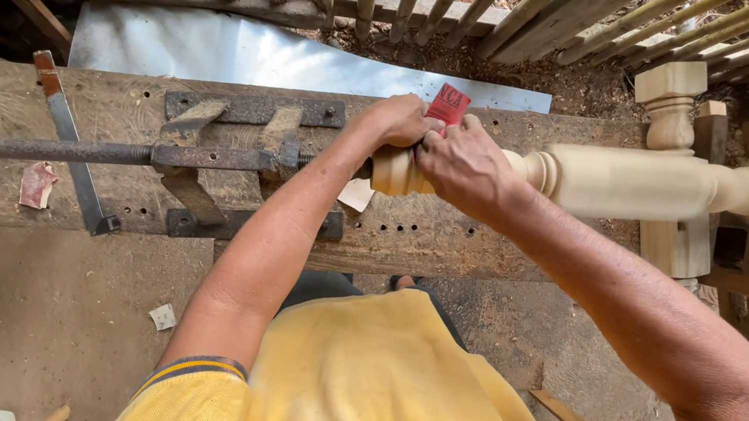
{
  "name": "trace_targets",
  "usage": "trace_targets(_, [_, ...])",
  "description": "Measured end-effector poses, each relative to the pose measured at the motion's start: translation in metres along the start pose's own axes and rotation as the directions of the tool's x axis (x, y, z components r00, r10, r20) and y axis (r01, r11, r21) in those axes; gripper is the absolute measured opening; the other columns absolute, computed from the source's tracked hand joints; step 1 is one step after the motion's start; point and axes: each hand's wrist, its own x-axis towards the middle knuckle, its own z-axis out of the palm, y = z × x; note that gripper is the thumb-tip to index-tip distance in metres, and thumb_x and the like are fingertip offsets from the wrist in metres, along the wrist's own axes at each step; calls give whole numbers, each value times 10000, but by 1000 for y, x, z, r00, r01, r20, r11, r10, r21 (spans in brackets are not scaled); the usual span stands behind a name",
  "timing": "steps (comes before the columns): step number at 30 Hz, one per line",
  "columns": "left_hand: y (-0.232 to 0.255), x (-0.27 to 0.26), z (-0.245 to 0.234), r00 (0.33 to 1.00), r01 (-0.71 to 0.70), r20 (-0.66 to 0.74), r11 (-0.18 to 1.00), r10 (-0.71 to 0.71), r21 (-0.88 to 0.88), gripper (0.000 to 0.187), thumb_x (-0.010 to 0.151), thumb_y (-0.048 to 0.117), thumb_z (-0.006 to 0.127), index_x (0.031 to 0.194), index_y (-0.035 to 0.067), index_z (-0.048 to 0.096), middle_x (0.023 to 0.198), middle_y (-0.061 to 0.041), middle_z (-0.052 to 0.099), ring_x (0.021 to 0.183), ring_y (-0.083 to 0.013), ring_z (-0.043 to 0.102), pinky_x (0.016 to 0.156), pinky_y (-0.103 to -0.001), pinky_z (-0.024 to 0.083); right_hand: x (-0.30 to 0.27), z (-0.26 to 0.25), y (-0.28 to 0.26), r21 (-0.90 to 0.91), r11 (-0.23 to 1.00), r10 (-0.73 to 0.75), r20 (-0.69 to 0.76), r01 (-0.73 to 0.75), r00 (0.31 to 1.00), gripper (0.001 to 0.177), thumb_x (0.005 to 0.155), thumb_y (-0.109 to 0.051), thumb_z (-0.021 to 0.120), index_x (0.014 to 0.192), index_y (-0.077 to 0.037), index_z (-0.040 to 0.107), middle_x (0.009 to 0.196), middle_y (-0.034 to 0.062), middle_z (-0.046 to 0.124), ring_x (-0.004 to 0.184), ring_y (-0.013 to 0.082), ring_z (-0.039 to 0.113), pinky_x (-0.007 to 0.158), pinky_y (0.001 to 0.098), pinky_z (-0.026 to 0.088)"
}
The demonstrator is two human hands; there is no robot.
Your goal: The person smooths a rotating wooden spindle on a lathe using a red sanding block, then removes the spindle and places it on a wooden rack. They then mount a new spindle onto the lathe and continue sanding it with a white sanding sheet.
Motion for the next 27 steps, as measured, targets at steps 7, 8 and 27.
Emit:
trace_targets(7, [-8,9,2,997,-61,-58,998,59,-33,395,1003,468,575,1110,134,757,884,-46,715,699,-153,654,718,-355,577,7,-24,-9,-303,947,-41,213,106,976,140,984,-184,623,1001,-62,688,867,93,673,715,170,578,690,354,453])
trace_targets(8, [-16,20,5,997,-53,-48,999,53,-2,384,1010,439,577,1092,111,758,868,-50,713,684,-149,645,691,-353,590,8,-13,-7,-229,970,-43,151,78,988,135,980,-173,621,970,-62,696,866,89,671,702,163,575,661,353,470])
trace_targets(27, [3,-16,-6,999,22,35,1000,-23,15,416,1037,469,498,1108,139,740,791,-56,701,629,-178,608,646,-379,563,-3,8,-34,-52,992,106,-120,-113,987,250,1014,-127,586,1106,95,655,987,219,674,811,270,631,726,429,521])
